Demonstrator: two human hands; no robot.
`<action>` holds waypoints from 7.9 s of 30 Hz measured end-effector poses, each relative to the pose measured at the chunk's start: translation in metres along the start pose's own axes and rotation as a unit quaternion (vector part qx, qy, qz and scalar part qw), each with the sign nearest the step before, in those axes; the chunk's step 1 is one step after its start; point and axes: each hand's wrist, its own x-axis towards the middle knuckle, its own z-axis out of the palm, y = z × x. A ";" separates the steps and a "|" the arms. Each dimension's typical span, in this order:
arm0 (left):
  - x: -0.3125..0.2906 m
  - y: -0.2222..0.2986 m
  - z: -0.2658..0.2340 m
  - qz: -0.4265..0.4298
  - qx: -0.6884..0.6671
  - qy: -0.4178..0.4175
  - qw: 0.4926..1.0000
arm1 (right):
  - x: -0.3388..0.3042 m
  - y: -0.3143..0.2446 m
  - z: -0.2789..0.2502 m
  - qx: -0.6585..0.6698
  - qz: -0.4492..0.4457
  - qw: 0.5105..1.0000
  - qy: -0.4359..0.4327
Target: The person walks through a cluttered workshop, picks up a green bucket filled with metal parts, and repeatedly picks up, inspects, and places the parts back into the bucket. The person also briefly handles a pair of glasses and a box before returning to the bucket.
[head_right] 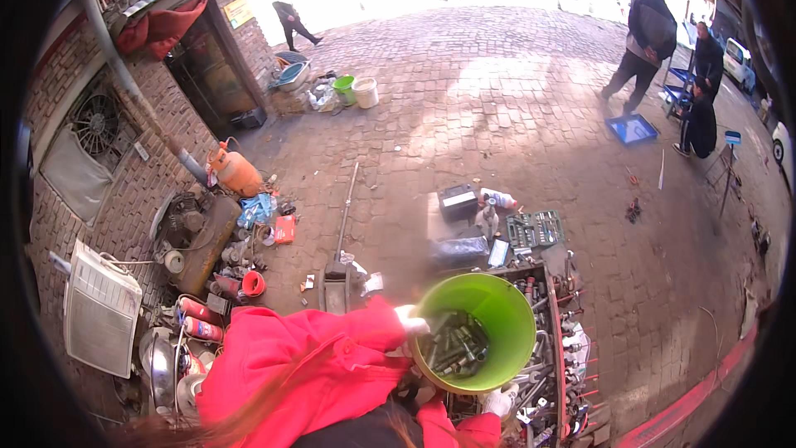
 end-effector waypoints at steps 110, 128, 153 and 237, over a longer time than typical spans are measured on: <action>0.008 -0.012 -0.003 0.081 -0.036 0.013 0.996 | -0.011 -0.190 -0.076 0.762 -0.004 0.639 -0.103; 0.025 -0.023 -0.012 -0.011 -0.096 0.068 0.993 | -0.023 -0.181 -0.078 0.870 -0.048 0.429 -0.240; 0.019 -0.015 -0.009 -0.003 -0.059 0.039 0.997 | -0.013 -0.156 -0.060 0.743 0.024 0.668 0.032; 0.007 0.036 0.038 0.632 -0.105 0.207 0.739 | 0.097 -0.164 0.122 -0.619 -0.113 0.641 -0.440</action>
